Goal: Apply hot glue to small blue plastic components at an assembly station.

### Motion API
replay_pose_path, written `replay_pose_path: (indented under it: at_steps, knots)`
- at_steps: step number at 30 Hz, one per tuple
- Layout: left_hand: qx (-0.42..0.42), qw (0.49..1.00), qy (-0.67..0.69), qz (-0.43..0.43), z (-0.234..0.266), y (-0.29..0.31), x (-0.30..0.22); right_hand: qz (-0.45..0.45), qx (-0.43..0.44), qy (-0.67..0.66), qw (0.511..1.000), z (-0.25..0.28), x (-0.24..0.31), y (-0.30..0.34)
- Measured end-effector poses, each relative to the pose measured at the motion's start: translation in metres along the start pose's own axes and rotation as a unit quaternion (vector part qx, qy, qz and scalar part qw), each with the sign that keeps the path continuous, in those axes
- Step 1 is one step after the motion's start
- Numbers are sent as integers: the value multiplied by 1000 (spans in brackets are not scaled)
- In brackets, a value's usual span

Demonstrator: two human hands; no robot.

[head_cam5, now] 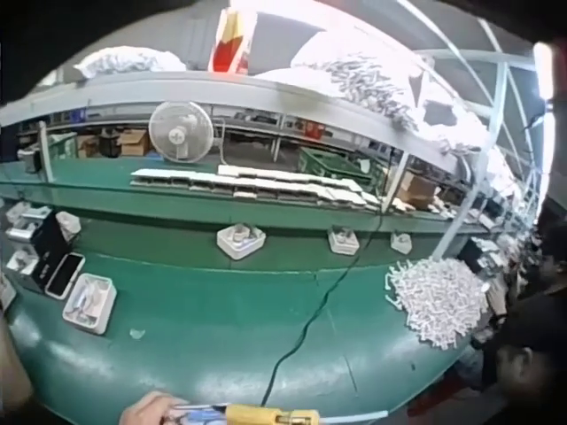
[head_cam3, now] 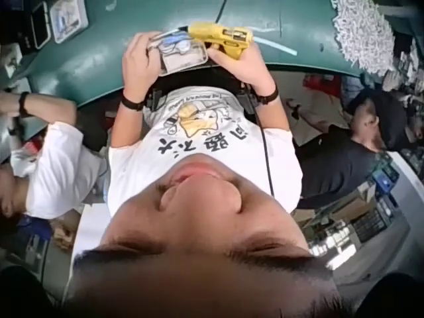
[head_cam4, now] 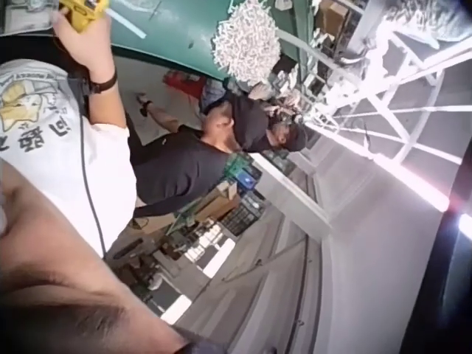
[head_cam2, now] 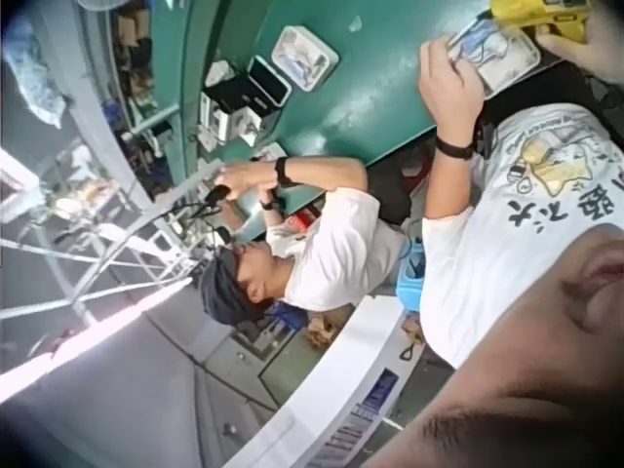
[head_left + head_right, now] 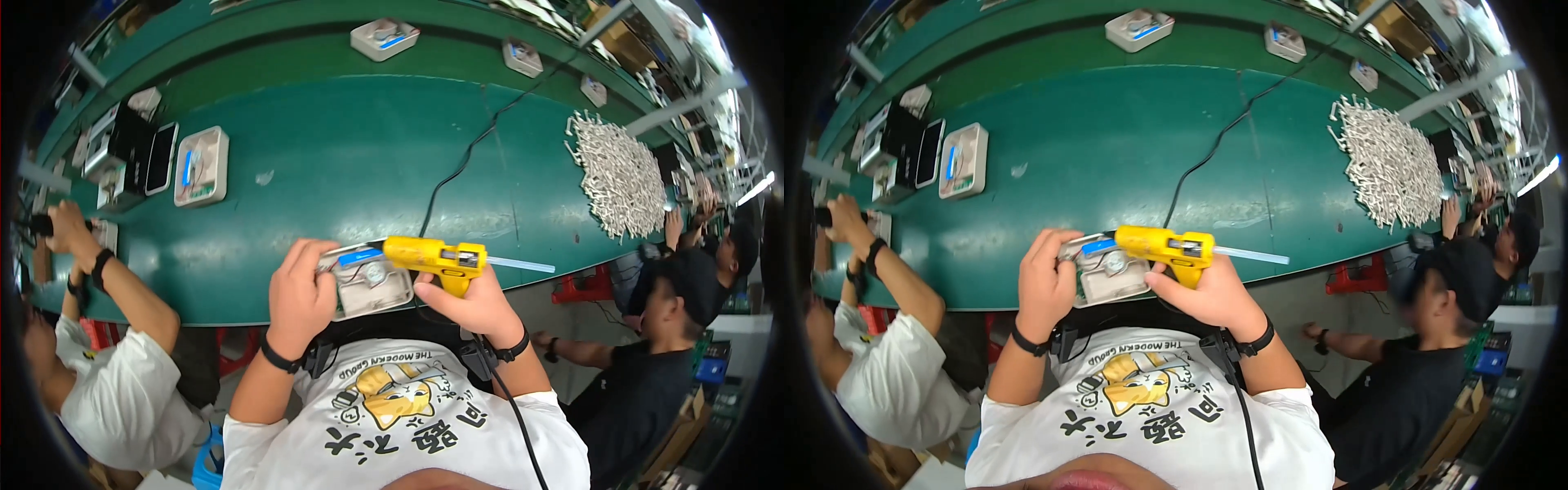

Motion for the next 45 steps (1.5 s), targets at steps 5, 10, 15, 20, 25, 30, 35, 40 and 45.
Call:
replay_pose_path:
  at_steps: [5,10,15,20,25,30,35,40,45]
  knots:
    - [38,998,39,-10,21,-42,12,43,-166,-154,973,46,-47,31]
    - [-38,998,47,-9,51,-155,74,102,-234,-224,940,65,-85,41]
    - [-106,985,48,131,72,-254,92,128,-230,-273,925,65,-86,43]
    - [-217,972,-92,23,60,-295,93,138,-219,-294,920,62,-86,44]
    - [-88,949,-250,-171,-27,-338,30,145,-214,-318,912,64,-91,43]
    - [-7,869,-462,-178,-51,-425,26,197,-227,-256,919,67,-84,23]
    - [-33,813,-548,-193,-37,-473,54,196,-226,-252,920,78,-90,18]
    - [-6,817,-505,-278,-30,-468,59,202,-219,-281,912,71,-84,25]
    - [5,853,-399,-336,-40,-436,28,137,-202,-311,919,74,-87,29]
Point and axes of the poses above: each hand's wrist, its own y-axis away from the middle knuckle, its own z-axis out of the back of the hand, x = y × z, the point moved 4 cm from there along -y, towards the middle knuckle, and after that the axes turned 7 degrees about x, right-handed, at the moved point
